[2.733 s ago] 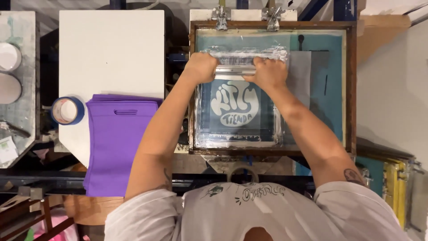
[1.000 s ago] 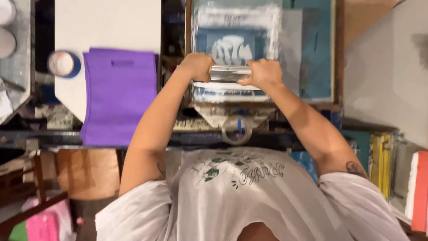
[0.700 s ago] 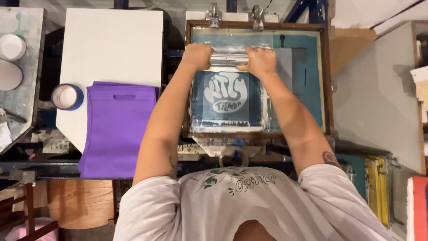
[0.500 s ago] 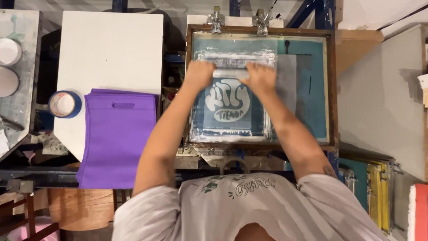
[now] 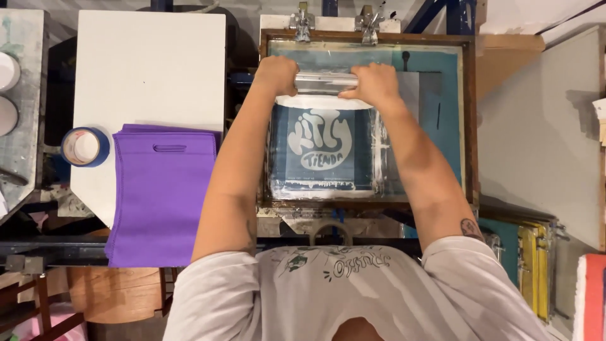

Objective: The person is manually screen printing white logos onto purple tote bags using a screen press and a squeegee.

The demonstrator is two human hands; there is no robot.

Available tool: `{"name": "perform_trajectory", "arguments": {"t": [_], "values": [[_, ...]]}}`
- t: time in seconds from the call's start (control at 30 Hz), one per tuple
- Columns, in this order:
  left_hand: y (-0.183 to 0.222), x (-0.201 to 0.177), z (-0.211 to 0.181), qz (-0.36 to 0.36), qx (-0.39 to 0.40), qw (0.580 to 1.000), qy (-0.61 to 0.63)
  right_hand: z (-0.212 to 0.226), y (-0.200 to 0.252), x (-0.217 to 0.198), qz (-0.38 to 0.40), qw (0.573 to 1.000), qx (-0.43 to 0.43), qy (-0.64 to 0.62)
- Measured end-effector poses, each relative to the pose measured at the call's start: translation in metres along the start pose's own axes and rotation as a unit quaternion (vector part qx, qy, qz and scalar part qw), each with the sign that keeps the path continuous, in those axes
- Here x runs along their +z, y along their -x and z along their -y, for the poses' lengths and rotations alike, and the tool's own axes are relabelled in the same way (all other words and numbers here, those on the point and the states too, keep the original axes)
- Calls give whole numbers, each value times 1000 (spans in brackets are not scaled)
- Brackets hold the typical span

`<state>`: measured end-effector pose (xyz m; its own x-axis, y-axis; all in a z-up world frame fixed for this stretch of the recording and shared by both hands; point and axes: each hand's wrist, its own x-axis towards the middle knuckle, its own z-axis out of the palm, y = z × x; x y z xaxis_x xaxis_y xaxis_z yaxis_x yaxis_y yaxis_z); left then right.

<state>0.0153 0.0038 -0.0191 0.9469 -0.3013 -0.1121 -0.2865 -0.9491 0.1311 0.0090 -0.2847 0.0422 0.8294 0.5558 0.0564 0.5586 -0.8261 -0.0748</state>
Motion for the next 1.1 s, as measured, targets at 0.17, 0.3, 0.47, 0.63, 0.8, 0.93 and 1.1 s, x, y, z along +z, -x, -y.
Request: {"name": "perform_trajectory", "arguments": {"t": [0.17,0.3,0.47,0.63,0.8,0.93,1.1], "values": [[86,-9,-39,43,18,999,0,43,77,-7,22,1000,12,19],[182,-17,-81,92,31,995,19,98,154,-42,18,1000,2,12],[249,20,-104,89,34,995,23,102,228,14,-14,993,-29,112],[222,-13,-98,102,46,993,32,95,196,-18,74,997,-21,4],[109,-35,-49,25,18,1000,2,53,86,-39,105,994,32,27],[34,-45,-26,86,-3,995,-41,5,7,17,57,996,20,62],[1,-27,-12,47,9,999,10,28,-11,-13,64,996,52,-37]]}}
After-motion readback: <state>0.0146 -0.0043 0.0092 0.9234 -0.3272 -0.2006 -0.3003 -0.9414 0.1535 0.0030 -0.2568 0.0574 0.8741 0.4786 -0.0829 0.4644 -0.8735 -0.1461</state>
